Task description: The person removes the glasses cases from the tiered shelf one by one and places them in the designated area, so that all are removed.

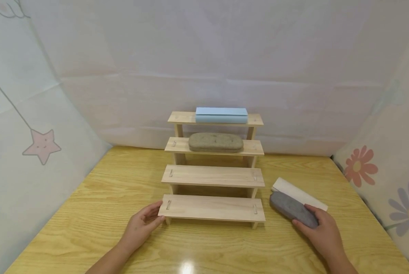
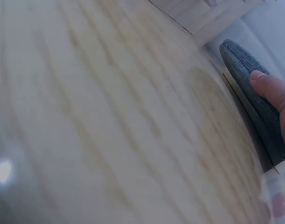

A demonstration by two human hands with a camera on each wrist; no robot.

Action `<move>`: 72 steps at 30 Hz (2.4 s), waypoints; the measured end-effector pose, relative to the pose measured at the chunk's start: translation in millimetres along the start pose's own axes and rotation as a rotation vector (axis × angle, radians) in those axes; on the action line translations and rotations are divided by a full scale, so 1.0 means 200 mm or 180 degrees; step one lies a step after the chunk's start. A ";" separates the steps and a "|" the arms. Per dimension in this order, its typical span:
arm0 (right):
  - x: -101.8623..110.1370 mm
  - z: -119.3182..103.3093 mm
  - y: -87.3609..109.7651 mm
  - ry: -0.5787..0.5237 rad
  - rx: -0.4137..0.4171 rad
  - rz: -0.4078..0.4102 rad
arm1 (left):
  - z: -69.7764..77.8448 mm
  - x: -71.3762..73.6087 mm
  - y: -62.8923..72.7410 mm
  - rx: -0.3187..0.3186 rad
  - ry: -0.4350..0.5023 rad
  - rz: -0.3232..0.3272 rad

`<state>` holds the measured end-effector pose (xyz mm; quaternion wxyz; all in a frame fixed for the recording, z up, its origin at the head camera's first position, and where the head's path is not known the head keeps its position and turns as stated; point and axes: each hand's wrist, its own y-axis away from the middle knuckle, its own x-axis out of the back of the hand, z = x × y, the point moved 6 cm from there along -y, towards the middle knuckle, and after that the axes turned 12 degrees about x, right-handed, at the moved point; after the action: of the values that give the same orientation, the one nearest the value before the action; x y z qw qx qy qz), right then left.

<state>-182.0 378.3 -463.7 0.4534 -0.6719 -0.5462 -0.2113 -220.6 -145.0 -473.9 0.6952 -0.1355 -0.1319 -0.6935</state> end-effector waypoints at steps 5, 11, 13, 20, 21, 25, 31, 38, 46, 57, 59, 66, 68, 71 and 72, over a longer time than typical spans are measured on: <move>-0.01 0.00 0.00 0.0087 0.0137 0.0115 | 0.00 0.00 0.00 0.0015 0.0000 -0.0001; -0.01 -0.01 0.00 0.0193 0.0260 0.0203 | 0.00 0.00 0.00 0.0021 0.0016 0.0004; -0.01 -0.01 0.00 0.0227 0.0289 0.0220 | 0.00 0.00 0.00 0.0028 0.0022 0.0007; -0.02 -0.01 0.00 0.0292 0.0372 0.0322 | 0.00 0.00 0.00 0.0024 0.0019 -0.0012; -0.03 -0.01 0.00 0.0305 0.0367 0.0323 | 0.00 0.00 0.00 0.0027 0.0019 -0.0013; -0.04 -0.01 0.01 0.0326 0.0390 0.0344 | 0.00 0.00 0.00 0.0039 0.0034 -0.0030; -0.04 -0.01 0.01 0.0285 0.0477 0.0422 | 0.00 0.00 0.00 0.0074 0.0038 -0.0034; -0.04 -0.02 0.02 0.0276 0.0569 0.0521 | 0.00 0.00 0.00 0.0085 0.0053 -0.0050; -0.04 -0.02 0.02 0.0372 0.0615 0.0573 | 0.00 0.00 0.00 0.0067 0.0091 -0.0075; -0.03 0.02 -0.02 0.0341 0.0593 0.0397 | 0.01 0.00 0.00 0.0077 0.0079 -0.0052; -0.02 0.02 -0.04 0.0322 0.0587 0.0347 | 0.01 0.00 0.00 0.0075 0.0079 -0.0053; -0.02 0.06 -0.08 0.0334 0.0648 0.0242 | 0.00 0.00 0.00 0.0058 0.0066 -0.0055; -0.01 0.07 -0.10 0.0344 0.0674 0.0215 | 0.00 0.00 0.00 0.0044 0.0072 -0.0054; -0.01 0.08 -0.11 0.0335 0.0693 0.0169 | 0.00 0.00 0.00 0.0039 0.0087 -0.0056; -0.01 0.08 -0.12 0.0344 0.0691 0.0147 | 0.00 0.00 0.00 0.0040 0.0093 -0.0055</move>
<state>-207.7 390.5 -464.2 0.5569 -0.6189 -0.5250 -0.1764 -220.3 -145.1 -473.9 0.6919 -0.1199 -0.1273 -0.7005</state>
